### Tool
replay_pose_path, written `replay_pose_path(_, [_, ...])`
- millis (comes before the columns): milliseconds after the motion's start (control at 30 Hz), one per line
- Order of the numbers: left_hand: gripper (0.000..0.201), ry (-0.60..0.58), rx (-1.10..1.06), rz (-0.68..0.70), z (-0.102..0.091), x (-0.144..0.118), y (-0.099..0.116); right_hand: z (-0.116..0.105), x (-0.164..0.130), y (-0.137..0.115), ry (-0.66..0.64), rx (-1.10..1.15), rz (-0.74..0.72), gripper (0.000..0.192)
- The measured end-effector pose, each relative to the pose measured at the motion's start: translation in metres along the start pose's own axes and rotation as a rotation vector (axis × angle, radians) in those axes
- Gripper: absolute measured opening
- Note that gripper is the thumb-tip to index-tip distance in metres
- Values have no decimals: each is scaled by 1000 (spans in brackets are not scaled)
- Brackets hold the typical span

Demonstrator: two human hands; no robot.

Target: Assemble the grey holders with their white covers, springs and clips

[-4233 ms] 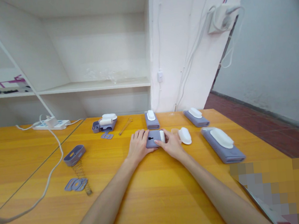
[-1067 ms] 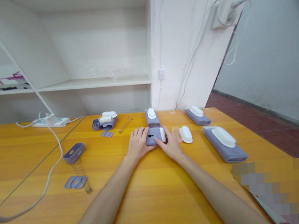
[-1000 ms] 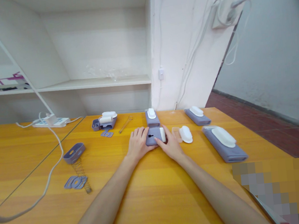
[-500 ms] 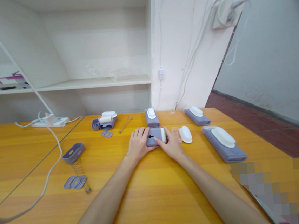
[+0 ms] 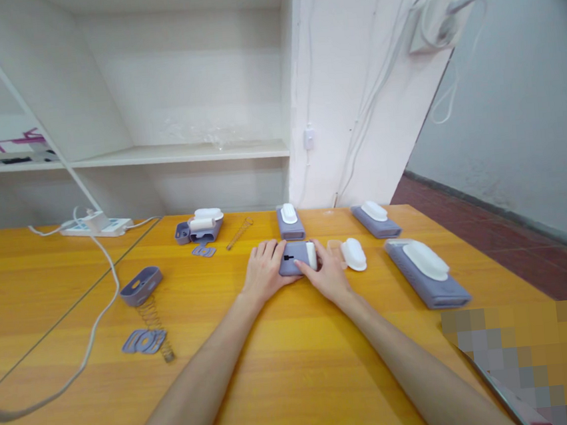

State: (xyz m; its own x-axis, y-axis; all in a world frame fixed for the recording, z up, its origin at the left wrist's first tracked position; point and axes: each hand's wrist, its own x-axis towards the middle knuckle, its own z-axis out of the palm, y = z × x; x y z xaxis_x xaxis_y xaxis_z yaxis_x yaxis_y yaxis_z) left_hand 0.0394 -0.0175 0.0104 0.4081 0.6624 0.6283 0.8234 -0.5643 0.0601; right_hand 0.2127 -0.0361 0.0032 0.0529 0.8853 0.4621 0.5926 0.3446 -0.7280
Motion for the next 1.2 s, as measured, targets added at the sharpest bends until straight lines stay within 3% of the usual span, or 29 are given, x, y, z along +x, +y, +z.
replay_pose_path(1200, [65,31,-1,3,-3,-1,2,-1,0,-1,-18,5,-1,56])
